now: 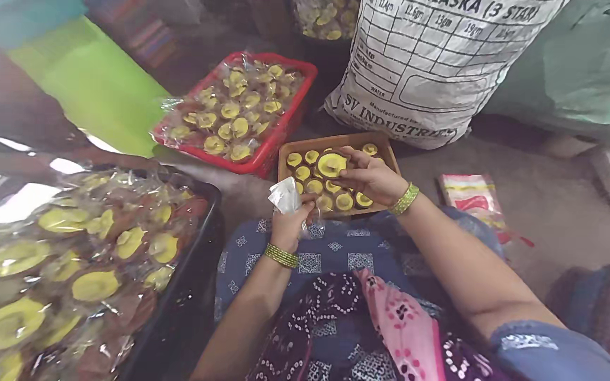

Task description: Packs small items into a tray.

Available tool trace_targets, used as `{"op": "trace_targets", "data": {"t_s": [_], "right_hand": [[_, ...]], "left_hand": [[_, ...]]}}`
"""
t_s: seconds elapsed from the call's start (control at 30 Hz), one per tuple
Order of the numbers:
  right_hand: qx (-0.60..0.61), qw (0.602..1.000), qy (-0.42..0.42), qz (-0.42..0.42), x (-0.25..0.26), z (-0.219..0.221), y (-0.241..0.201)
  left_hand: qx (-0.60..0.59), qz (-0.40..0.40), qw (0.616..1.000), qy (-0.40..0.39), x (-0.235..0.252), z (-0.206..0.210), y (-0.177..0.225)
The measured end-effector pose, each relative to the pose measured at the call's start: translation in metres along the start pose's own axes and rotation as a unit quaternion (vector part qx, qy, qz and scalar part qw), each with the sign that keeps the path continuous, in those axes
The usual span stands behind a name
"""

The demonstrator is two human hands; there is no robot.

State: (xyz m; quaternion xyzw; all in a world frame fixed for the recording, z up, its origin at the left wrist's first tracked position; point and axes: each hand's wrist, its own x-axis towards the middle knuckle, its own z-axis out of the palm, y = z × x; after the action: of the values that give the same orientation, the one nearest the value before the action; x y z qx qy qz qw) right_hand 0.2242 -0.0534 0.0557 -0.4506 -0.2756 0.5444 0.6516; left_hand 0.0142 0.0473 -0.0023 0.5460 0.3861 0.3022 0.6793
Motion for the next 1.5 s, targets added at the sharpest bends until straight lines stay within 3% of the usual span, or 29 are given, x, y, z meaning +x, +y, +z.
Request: {"op": "trace_targets", "data": {"t_s": [0.23, 0.4, 0.57, 0.83, 1.07, 1.2, 1.27, 1.33, 1.4, 1.5], "right_hand": [[-0.059, 0.996, -0.067, -0.025, -0.008, 0.026, 0.009], [-0.207, 0.972, -0.057, -0.095, -0.011, 0.045, 0.037], [-0.407, 0.884, -0.079, -0.217, -0.011, 0.032, 0.039], [-0.612, 0.734, -0.152, -0.253, -0.004, 0.021, 0.033], [-0.616, 0.725, -0.139, -0.276, -0.001, 0.02, 0.036], [-0.625, 0.765, -0.034, -0.152, -0.003, 0.031, 0.035], [-0.639, 0.762, -0.01, -0.106, -0.005, 0.036, 0.031], [-0.656, 0.743, -0.018, -0.134, -0.006, 0.035, 0.028], [-0.665, 0.722, -0.039, -0.187, -0.004, 0.035, 0.023], [-0.69, 0.697, -0.06, -0.186, 0.009, 0.048, 0.01]], "left_hand": [[-0.023, -0.079, 0.996, -0.037, -0.006, -0.004, 0.002], [-0.051, -0.087, 0.991, -0.091, -0.011, -0.007, 0.008], [-0.067, -0.083, 0.99, -0.09, -0.016, -0.01, 0.011], [0.035, 0.054, 0.998, -0.019, -0.018, -0.001, -0.004], [0.105, 0.231, 0.967, -0.037, -0.02, 0.0, -0.01], [0.137, 0.269, 0.95, -0.075, -0.023, 0.003, -0.01], [0.129, 0.284, 0.946, -0.089, -0.023, 0.002, -0.01], [0.085, 0.242, 0.964, -0.068, -0.021, 0.0, -0.009], [-0.001, 0.141, 0.99, 0.002, -0.017, 0.0, -0.003], [-0.149, 0.018, 0.983, 0.106, 0.002, -0.009, 0.002]]}}
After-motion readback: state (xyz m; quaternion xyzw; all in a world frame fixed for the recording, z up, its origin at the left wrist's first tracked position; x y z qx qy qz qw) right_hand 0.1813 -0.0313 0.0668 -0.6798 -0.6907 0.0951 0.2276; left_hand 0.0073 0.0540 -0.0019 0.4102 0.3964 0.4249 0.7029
